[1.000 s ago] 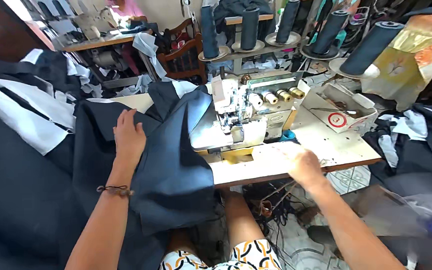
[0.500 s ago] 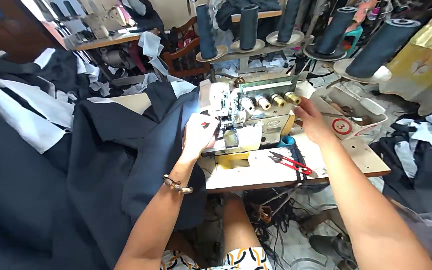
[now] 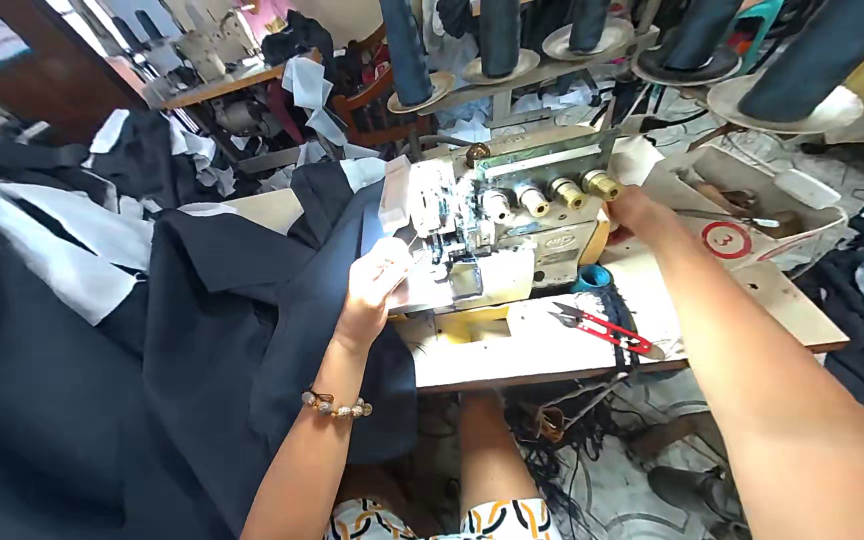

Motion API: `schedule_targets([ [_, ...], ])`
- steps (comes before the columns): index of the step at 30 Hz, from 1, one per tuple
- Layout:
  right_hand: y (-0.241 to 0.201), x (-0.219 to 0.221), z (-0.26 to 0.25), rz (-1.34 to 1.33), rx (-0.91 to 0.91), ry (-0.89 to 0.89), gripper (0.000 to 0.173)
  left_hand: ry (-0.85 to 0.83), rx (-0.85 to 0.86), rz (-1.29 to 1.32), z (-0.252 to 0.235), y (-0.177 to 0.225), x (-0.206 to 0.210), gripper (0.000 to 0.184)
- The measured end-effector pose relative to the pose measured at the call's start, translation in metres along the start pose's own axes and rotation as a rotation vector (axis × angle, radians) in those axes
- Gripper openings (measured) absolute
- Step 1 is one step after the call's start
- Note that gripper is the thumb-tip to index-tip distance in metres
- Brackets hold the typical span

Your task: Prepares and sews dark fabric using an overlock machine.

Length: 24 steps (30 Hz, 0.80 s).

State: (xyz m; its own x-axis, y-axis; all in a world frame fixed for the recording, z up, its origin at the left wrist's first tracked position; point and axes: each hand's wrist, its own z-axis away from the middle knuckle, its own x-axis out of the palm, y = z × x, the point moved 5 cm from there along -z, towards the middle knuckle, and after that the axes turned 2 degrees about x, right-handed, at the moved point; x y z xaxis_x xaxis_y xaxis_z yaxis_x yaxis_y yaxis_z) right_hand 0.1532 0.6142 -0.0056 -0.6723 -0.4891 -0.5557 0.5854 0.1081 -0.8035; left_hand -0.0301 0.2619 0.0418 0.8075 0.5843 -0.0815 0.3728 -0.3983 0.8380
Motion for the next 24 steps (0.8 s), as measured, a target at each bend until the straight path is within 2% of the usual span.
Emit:
schedule_targets([
  [2,0.002,-0.005,0.016,-0.054,-0.442,0.084,0.059,-0.013,-0.004,0.118,0.002,-0.002,-0.002,0.022],
  [4,0.010,0.000,0.022,-0.001,-0.815,0.170,0.049,-0.030,0.018,0.253,0.004,-0.006,-0.004,0.018],
  [6,0.019,0.006,0.022,0.044,-0.903,0.206,0.048,-0.052,0.019,0.338,0.008,-0.008,-0.006,0.013],
  [8,0.014,0.006,0.021,0.075,-0.842,0.239,0.048,-0.046,-0.010,0.437,0.014,-0.003,-0.005,0.010],
  [9,0.009,0.004,0.020,0.088,-0.755,0.223,0.050,-0.051,-0.024,0.469,0.020,0.003,-0.002,0.008],
  [13,-0.018,-0.005,0.012,0.241,-0.143,-0.038,0.057,-0.015,-0.060,0.337,0.067,0.023,0.008,0.011],
  [15,-0.028,-0.004,0.014,0.290,0.004,-0.134,0.048,0.054,-0.140,0.306,0.096,0.021,0.012,0.012],
  [18,-0.038,-0.005,0.023,0.267,0.053,-0.152,0.041,0.120,-0.130,0.194,0.119,0.011,0.013,0.010],
  [20,-0.030,-0.005,0.018,0.232,0.042,-0.123,0.055,0.125,-0.016,0.088,0.115,0.015,0.008,0.011],
  [22,-0.013,-0.005,0.005,0.157,-0.056,-0.035,0.078,0.106,0.102,0.033,0.103,0.025,0.007,0.012],
  [24,-0.003,-0.005,0.009,0.044,-0.270,0.030,0.071,0.092,0.177,0.032,0.091,0.034,0.011,0.014],
])
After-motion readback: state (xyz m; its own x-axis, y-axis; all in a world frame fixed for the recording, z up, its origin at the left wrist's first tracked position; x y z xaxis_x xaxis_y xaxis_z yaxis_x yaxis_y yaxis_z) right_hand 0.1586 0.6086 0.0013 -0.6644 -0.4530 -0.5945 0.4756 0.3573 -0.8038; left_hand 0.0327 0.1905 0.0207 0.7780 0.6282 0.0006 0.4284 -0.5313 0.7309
